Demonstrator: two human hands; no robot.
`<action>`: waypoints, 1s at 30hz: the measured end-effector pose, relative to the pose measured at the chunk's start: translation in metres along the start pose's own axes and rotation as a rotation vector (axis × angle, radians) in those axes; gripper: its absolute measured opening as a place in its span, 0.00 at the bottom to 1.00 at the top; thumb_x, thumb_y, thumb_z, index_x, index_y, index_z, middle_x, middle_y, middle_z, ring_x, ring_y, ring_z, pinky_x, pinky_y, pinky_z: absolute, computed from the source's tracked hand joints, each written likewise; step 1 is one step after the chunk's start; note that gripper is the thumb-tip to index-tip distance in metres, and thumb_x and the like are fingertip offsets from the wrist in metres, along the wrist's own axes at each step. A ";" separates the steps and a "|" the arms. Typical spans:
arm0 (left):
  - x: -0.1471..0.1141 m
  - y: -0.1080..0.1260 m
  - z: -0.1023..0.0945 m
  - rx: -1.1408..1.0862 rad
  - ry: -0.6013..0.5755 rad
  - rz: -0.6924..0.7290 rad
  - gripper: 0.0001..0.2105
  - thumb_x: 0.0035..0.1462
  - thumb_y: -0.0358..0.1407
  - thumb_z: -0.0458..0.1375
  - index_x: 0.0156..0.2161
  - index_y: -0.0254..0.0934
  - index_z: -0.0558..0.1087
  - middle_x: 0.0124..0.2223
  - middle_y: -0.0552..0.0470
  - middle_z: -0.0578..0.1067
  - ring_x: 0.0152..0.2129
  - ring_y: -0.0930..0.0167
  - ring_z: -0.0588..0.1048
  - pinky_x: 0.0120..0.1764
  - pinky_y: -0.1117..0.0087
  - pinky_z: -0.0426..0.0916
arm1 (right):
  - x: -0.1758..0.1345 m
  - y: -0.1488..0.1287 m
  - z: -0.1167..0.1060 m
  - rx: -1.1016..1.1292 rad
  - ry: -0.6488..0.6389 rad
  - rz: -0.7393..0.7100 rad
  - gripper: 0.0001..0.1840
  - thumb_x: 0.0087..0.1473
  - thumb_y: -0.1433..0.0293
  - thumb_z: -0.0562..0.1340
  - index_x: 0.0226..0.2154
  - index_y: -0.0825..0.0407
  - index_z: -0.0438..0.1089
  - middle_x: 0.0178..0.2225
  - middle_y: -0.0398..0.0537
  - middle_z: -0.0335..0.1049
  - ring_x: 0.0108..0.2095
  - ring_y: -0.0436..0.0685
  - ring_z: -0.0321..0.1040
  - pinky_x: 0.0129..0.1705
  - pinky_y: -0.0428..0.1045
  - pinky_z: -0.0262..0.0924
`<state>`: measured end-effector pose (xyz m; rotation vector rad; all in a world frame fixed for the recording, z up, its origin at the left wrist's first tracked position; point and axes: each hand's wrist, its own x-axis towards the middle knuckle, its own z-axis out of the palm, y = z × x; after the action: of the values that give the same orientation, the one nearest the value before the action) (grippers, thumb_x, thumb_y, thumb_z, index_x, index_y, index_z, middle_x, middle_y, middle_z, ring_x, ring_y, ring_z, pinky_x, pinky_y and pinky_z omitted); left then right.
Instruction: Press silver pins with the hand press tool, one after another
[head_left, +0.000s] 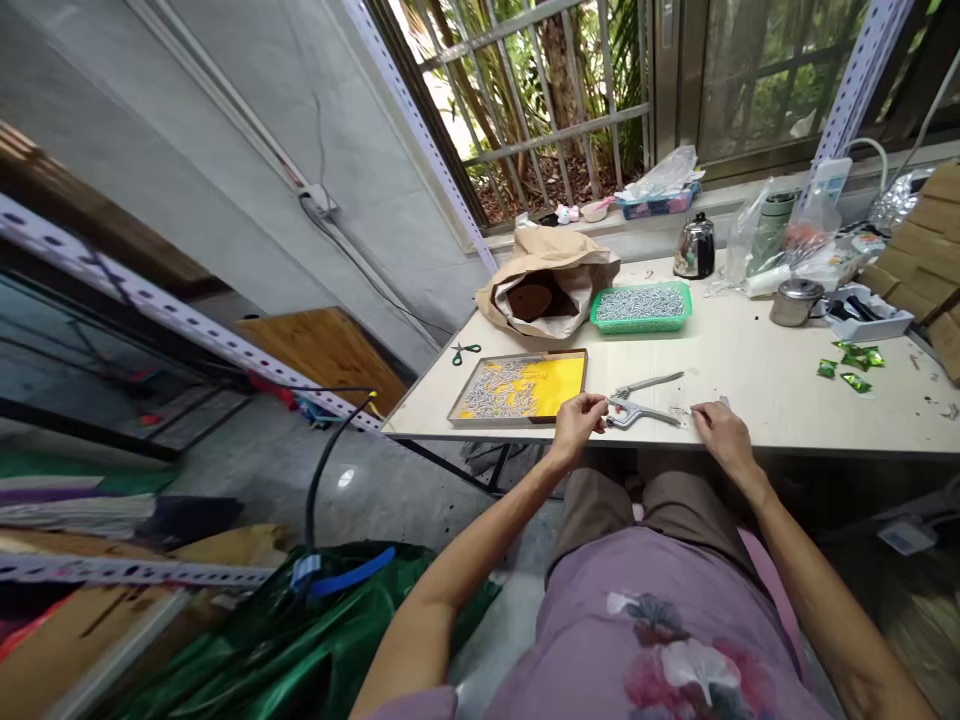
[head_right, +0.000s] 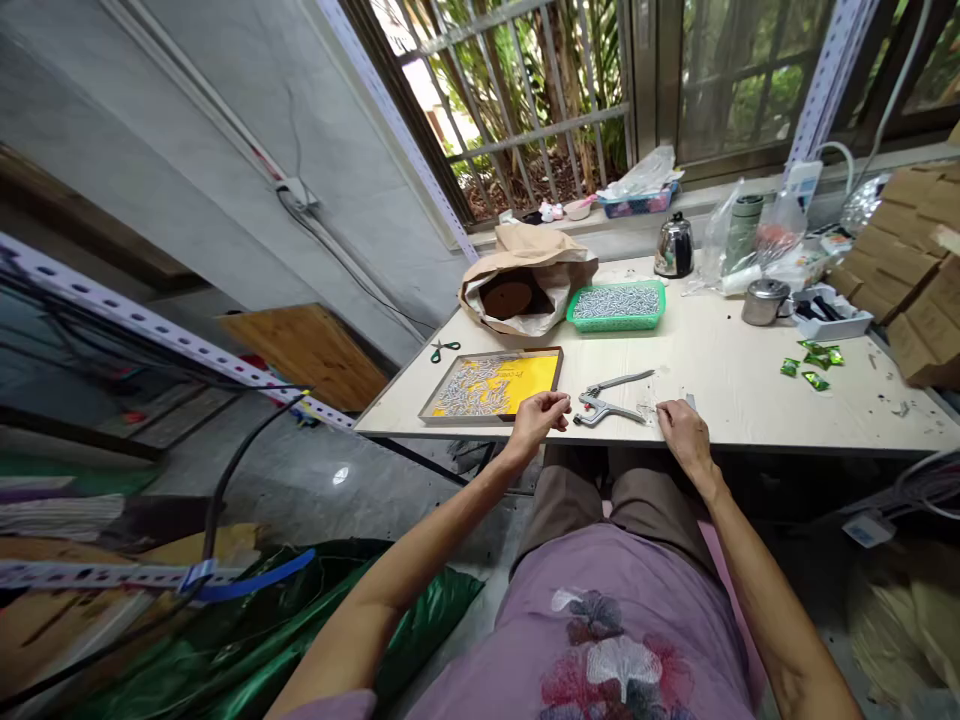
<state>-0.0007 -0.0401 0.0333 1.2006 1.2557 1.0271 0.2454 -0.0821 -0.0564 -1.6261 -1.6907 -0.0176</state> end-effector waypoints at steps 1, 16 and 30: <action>0.005 0.002 0.002 0.019 -0.006 -0.022 0.02 0.51 0.27 0.61 0.31 0.29 0.72 0.22 0.58 0.71 0.12 0.81 0.68 0.19 0.80 0.65 | -0.001 0.000 0.000 -0.002 -0.008 0.010 0.14 0.59 0.67 0.52 0.33 0.52 0.71 0.32 0.52 0.74 0.33 0.58 0.71 0.37 0.52 0.65; 0.054 -0.006 -0.003 0.257 -0.226 -0.394 0.05 0.54 0.27 0.60 0.28 0.29 0.73 0.15 0.63 0.63 0.09 0.83 0.60 0.13 0.83 0.54 | 0.002 -0.014 -0.009 -0.099 -0.095 -0.010 0.17 0.64 0.64 0.51 0.35 0.52 0.73 0.29 0.48 0.73 0.30 0.55 0.70 0.32 0.48 0.61; 0.064 -0.004 0.006 0.502 -0.300 -0.590 0.08 0.58 0.31 0.59 0.28 0.30 0.73 0.12 0.62 0.65 0.08 0.81 0.63 0.16 0.81 0.60 | 0.018 -0.036 -0.017 0.156 -0.196 -0.037 0.09 0.63 0.70 0.54 0.39 0.51 0.70 0.33 0.48 0.71 0.34 0.54 0.71 0.37 0.48 0.66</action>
<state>0.0102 0.0221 0.0212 1.1814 1.5373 0.0931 0.2255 -0.0822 -0.0173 -1.5202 -1.8203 0.2573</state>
